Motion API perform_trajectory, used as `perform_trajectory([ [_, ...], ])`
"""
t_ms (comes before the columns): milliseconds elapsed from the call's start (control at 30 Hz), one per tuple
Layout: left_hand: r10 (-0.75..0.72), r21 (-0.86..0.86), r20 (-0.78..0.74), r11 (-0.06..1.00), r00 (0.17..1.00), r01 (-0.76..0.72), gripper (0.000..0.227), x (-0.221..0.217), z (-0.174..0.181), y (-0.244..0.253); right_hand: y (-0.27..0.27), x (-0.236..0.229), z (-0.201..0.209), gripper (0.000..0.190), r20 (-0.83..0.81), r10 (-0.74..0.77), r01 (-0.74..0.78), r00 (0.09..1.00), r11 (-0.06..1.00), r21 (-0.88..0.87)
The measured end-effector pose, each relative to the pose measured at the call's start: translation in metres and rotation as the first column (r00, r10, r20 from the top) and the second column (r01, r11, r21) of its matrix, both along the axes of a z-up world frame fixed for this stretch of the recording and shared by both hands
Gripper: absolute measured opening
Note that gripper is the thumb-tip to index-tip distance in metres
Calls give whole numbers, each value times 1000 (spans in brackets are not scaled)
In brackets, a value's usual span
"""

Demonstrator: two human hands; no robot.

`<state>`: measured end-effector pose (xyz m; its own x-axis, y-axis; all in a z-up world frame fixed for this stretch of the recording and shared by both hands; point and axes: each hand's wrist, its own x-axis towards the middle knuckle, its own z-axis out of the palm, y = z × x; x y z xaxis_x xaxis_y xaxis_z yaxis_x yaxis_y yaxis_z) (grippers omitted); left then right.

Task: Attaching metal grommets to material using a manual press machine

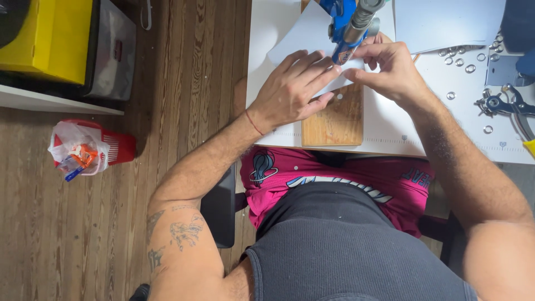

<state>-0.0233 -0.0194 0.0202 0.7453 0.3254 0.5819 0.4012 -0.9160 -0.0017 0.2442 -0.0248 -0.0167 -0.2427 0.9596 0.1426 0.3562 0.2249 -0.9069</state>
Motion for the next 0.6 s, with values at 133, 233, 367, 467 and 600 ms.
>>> perform_trajectory([
  [133,36,75,-59,997,998,-32,47,4,-7,-4,-6,-6,19,24,-2,4,-4,1000,997,-72],
  [233,37,13,-11,999,999,-37,46,7,-9,-6,-7,-10,27,26,-34,5,-9,999,993,-121],
  [367,59,-140,136,989,989,-40,45,8,-11,-10,-3,-3,10,24,-108,23,-35,994,993,-110],
  [467,68,-65,121,996,990,-61,48,3,-6,-11,-7,-9,20,13,-67,-7,1,998,996,-90],
  [600,89,-86,123,993,988,-78,47,9,-9,-13,-9,-13,27,20,-50,-42,36,998,994,-102],
])
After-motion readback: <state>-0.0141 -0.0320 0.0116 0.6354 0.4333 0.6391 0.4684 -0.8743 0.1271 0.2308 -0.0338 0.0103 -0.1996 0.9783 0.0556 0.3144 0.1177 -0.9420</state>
